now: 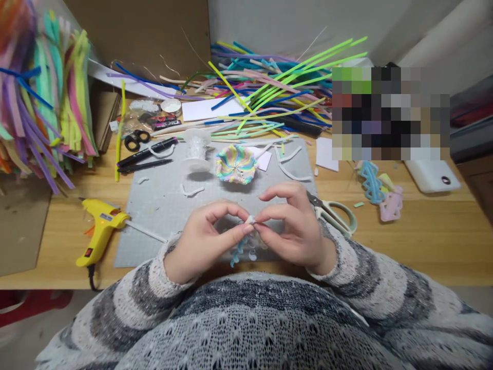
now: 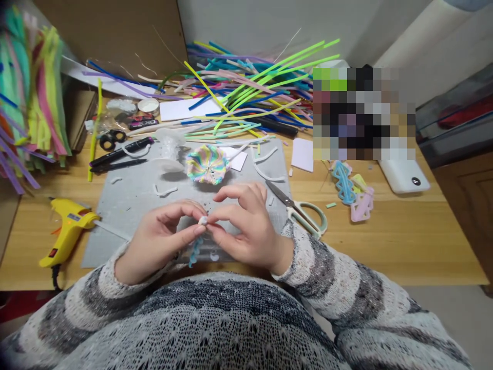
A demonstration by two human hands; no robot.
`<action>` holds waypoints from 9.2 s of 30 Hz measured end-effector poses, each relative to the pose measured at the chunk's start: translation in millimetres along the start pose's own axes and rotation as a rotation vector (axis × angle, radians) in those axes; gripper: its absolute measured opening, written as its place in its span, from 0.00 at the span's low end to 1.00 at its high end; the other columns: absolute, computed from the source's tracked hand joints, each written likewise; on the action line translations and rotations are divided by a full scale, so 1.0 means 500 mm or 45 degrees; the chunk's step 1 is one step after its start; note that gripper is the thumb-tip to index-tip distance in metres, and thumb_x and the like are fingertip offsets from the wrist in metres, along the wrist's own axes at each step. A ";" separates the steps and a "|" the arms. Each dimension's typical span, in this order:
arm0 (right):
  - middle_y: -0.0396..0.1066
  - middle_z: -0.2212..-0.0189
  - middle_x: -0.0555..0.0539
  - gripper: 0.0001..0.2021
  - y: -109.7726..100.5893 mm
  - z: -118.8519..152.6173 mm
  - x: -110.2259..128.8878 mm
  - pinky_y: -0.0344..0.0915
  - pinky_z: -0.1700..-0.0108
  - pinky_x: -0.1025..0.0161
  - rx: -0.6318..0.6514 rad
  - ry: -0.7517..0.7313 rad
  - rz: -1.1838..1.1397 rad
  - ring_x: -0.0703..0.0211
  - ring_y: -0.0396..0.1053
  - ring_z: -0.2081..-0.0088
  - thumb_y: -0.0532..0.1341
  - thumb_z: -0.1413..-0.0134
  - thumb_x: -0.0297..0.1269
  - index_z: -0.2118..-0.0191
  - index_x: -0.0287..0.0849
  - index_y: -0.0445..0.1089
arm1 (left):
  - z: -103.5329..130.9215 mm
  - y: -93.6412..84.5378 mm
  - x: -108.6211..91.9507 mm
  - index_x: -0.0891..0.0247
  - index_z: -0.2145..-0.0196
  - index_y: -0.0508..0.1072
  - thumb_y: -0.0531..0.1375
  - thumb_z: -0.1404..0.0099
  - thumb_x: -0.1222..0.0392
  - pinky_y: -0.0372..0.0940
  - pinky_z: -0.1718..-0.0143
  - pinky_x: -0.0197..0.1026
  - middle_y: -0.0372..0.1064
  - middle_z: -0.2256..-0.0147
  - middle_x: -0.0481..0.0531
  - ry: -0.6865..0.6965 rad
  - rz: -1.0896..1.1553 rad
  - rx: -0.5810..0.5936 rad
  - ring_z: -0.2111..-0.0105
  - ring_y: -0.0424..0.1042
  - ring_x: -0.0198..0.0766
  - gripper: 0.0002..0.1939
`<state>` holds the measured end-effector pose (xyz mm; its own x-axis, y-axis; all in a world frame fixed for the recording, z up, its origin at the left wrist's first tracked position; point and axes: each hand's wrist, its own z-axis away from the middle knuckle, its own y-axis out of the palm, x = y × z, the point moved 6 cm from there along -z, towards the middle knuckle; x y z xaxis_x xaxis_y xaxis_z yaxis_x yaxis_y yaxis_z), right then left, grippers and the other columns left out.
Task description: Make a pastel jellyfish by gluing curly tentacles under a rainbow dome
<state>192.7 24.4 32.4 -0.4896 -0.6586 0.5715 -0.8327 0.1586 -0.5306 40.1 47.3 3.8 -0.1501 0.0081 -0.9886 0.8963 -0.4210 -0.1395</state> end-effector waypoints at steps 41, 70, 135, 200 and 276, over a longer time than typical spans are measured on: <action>0.72 0.62 0.50 0.02 0.012 -0.011 -0.012 0.51 0.52 0.53 0.203 0.050 0.165 0.56 0.68 0.58 0.61 0.45 0.31 0.67 0.45 0.68 | -0.019 -0.003 -0.025 0.62 0.66 0.79 0.63 0.39 0.61 0.64 0.51 0.49 0.74 0.60 0.55 0.221 -0.389 0.019 0.56 0.72 0.41 0.04; 0.74 0.67 0.54 0.04 0.008 0.000 0.020 0.48 0.52 0.51 0.033 -0.119 0.507 0.55 0.68 0.59 0.61 0.46 0.32 0.68 0.48 0.65 | -0.005 0.004 -0.009 0.60 0.73 0.75 0.63 0.40 0.62 0.66 0.61 0.44 0.71 0.69 0.50 0.105 -0.218 -0.128 0.66 0.70 0.37 0.04; 0.70 0.64 0.49 0.03 -0.009 -0.016 0.004 0.55 0.55 0.51 0.071 -0.080 -0.047 0.56 0.67 0.60 0.62 0.46 0.30 0.64 0.44 0.69 | -0.011 0.019 -0.003 0.63 0.70 0.76 0.63 0.37 0.61 0.63 0.58 0.39 0.70 0.67 0.49 -0.039 0.239 0.235 0.64 0.68 0.33 0.05; 0.75 0.66 0.55 0.04 0.007 0.002 0.002 0.51 0.50 0.53 0.094 -0.337 0.345 0.61 0.69 0.59 0.61 0.44 0.33 0.63 0.47 0.66 | -0.028 0.008 -0.003 0.62 0.73 0.76 0.63 0.40 0.60 0.65 0.60 0.41 0.70 0.69 0.51 0.075 0.008 0.253 0.66 0.69 0.35 0.05; 0.70 0.59 0.47 0.07 0.007 -0.021 -0.017 0.61 0.51 0.53 0.113 0.046 -0.181 0.57 0.69 0.54 0.60 0.42 0.35 0.57 0.44 0.68 | -0.022 -0.010 -0.007 0.60 0.65 0.78 0.64 0.40 0.61 0.66 0.51 0.44 0.77 0.61 0.52 0.102 -0.161 0.131 0.57 0.73 0.39 0.04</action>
<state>191.1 38.2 32.5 -0.3789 -0.6426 0.6659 -0.8689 -0.0006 -0.4950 41.1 59.4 7.4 -0.2218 0.1372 -0.9654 0.8242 -0.5026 -0.2608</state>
